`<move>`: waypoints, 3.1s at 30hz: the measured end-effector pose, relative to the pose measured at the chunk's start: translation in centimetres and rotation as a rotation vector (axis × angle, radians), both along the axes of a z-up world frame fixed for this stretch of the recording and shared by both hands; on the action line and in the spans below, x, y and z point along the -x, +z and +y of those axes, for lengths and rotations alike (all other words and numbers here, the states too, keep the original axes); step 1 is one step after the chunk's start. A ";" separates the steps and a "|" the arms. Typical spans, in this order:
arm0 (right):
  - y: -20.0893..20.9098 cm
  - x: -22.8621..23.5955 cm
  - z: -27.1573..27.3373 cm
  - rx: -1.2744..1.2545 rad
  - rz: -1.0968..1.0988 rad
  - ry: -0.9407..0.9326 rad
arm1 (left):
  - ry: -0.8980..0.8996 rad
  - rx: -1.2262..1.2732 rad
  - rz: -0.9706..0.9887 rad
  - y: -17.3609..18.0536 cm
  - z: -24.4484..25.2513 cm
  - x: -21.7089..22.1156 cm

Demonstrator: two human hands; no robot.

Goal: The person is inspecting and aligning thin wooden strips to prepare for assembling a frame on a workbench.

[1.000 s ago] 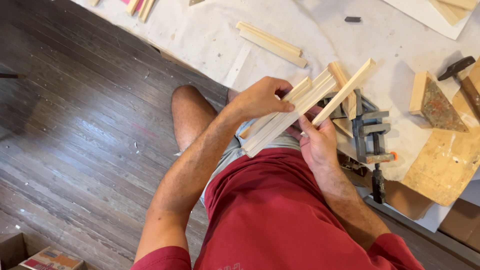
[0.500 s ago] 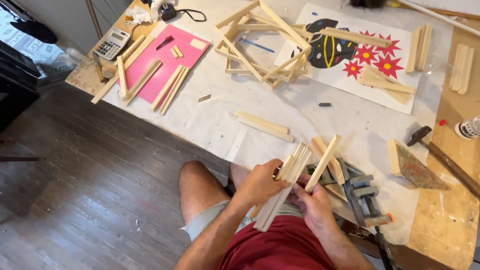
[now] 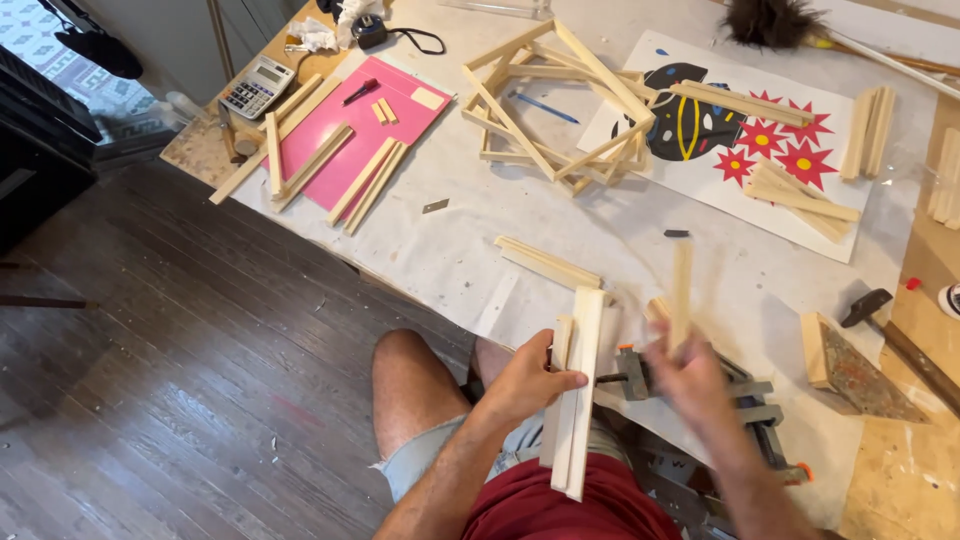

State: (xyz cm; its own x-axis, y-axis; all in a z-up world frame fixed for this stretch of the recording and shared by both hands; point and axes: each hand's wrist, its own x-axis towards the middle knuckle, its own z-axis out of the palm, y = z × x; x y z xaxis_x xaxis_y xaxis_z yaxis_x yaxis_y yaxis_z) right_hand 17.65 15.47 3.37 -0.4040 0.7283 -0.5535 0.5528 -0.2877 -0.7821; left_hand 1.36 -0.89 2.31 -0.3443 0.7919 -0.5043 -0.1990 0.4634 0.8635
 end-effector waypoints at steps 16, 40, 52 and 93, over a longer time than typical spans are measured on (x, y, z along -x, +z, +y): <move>-4.5 -3.5 17.9 -0.659 -0.905 0.575 | 0.301 -0.123 -0.299 -2.4 -1.1 0.5; 0.4 2.9 -5.4 -0.172 -0.280 0.574 | 0.541 -0.033 0.052 -1.1 1.9 -1.8; -3.1 1.5 -4.7 -0.189 -0.136 0.575 | 0.472 -0.098 0.054 -1.5 1.7 -1.5; -3.3 0.5 -3.6 -0.026 0.298 0.374 | 0.385 -0.511 -0.820 -9.7 3.6 -0.1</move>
State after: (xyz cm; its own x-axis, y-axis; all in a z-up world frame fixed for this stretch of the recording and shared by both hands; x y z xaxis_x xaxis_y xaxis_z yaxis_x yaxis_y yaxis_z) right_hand 17.14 11.87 0.07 -0.7793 0.5145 -0.3576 0.3657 -0.0900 -0.9264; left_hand 1.49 2.71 -7.39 -0.3218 0.8863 -0.3332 -0.8708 -0.1390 0.4715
